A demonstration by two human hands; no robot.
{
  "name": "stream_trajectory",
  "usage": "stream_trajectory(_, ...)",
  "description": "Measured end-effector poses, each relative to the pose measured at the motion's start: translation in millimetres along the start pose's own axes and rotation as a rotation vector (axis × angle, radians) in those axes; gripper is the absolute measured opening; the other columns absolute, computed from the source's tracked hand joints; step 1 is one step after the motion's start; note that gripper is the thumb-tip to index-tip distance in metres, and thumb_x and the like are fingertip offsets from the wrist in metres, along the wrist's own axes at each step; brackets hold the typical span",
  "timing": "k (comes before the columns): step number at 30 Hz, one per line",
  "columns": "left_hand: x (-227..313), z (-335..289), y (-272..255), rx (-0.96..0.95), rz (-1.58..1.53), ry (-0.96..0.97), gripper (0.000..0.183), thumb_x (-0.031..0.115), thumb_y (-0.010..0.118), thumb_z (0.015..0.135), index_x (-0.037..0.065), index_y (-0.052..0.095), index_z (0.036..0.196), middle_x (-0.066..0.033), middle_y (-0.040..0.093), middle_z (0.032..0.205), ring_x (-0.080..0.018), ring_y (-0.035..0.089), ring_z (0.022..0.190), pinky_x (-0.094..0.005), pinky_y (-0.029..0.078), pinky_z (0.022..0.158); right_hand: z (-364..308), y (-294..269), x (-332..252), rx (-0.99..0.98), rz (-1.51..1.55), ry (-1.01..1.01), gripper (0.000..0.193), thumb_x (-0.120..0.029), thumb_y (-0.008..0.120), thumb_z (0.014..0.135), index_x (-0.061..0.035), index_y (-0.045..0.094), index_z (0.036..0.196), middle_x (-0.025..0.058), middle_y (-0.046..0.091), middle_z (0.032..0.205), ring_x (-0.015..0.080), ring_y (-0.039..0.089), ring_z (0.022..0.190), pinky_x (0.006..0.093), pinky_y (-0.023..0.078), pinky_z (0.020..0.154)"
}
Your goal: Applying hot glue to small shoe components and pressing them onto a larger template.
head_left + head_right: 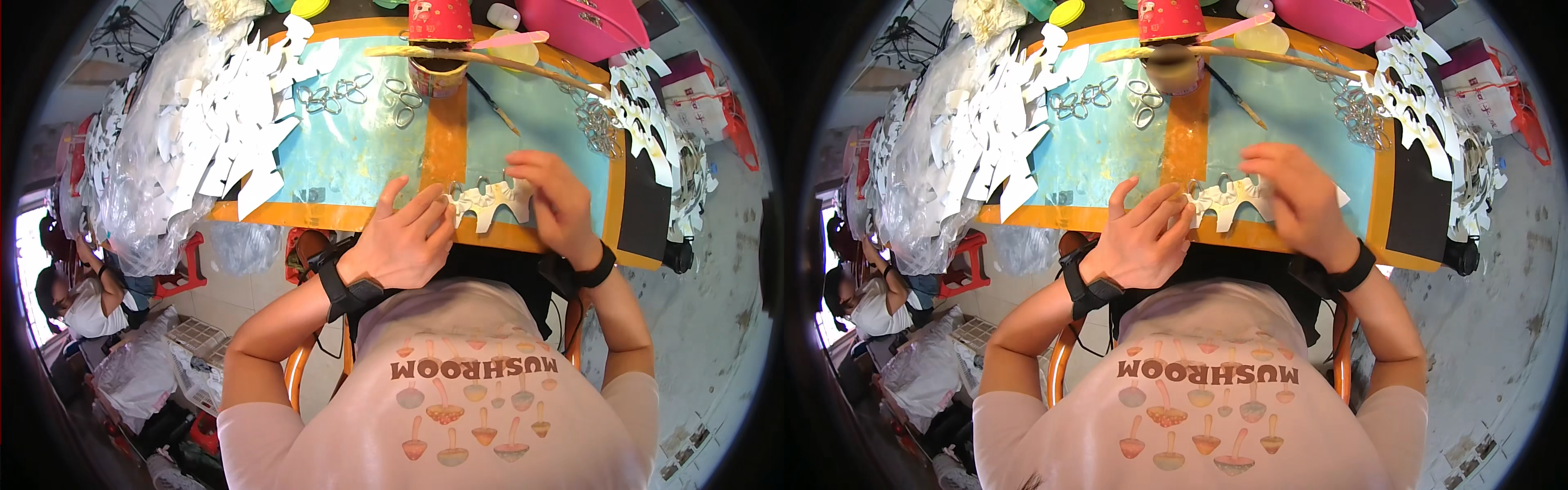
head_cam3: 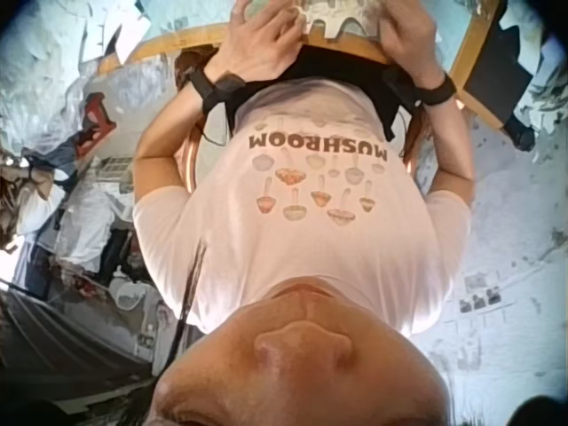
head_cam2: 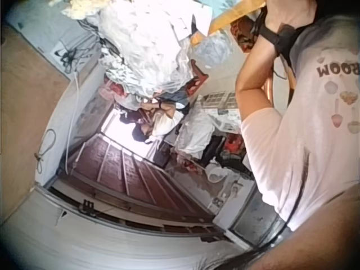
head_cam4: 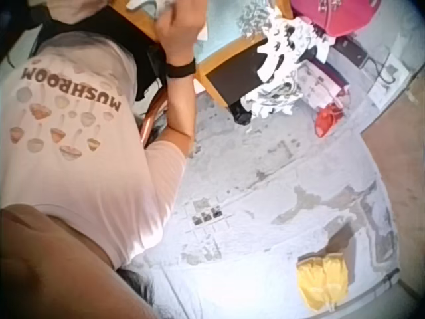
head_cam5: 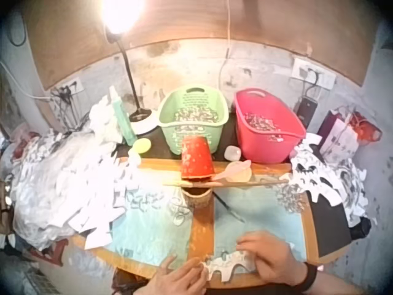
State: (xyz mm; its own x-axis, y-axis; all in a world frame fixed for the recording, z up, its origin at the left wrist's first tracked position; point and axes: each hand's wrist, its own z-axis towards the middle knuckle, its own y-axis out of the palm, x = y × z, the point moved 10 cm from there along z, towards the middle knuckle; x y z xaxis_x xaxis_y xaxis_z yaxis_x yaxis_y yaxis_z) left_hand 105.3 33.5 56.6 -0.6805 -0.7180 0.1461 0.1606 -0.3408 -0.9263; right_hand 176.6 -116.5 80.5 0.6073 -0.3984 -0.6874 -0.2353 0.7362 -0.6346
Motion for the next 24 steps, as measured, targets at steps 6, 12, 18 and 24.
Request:
stream_trajectory(6,1.7,-0.4,2.0,-0.008,-0.017,-0.037,0.041,0.019,0.073,0.076,0.006,0.067,0.114,-0.0048,0.066,0.112,-0.0209,0.06,0.122,-0.0555,0.022,0.114,-7.0,46.7,-28.8,-0.161,-0.084,-0.202,0.057,0.007,0.068,0.073,-0.0026,0.059,0.128,0.0137,0.066,0.12,0.0351,0.061,0.122,0.0536,0.046,0.109)
stream_trajectory(12,0.3,0.0,0.7,0.025,-0.035,-0.079,0.046,0.013,0.071,0.077,0.006,0.066,0.122,-0.0054,0.066,0.112,-0.021,0.062,0.119,-0.0563,0.02,0.115,-18.3,56.1,-24.2,-0.176,-0.34,-0.242,0.053,-0.01,0.07,0.082,-0.0075,0.058,0.134,0.0059,0.068,0.123,0.0259,0.06,0.125,0.055,0.03,0.12)
stream_trajectory(18,0.6,-1.8,2.8,-0.011,-0.056,-0.086,0.053,0.013,0.072,0.073,0.009,0.065,0.126,-0.0049,0.065,0.11,-0.0214,0.062,0.117,-0.0602,0.018,0.116,-14.6,56.3,-24.9,-0.175,-0.452,-0.25,0.05,-0.012,0.068,0.086,-0.0093,0.057,0.135,0.0012,0.072,0.117,0.0226,0.058,0.126,0.0547,0.019,0.125)
stream_trajectory(24,-1.6,-3.5,5.0,-0.038,-0.12,-0.154,0.056,0.015,0.073,0.071,0.012,0.064,0.126,-0.0057,0.063,0.113,-0.023,0.06,0.121,-0.0635,0.017,0.116,-1.0,34.0,-12.0,-0.019,-0.061,-0.045,0.049,0.006,0.063,0.083,-0.0072,0.059,0.131,0.0062,0.072,0.115,0.0285,0.058,0.125,0.0585,0.022,0.122)
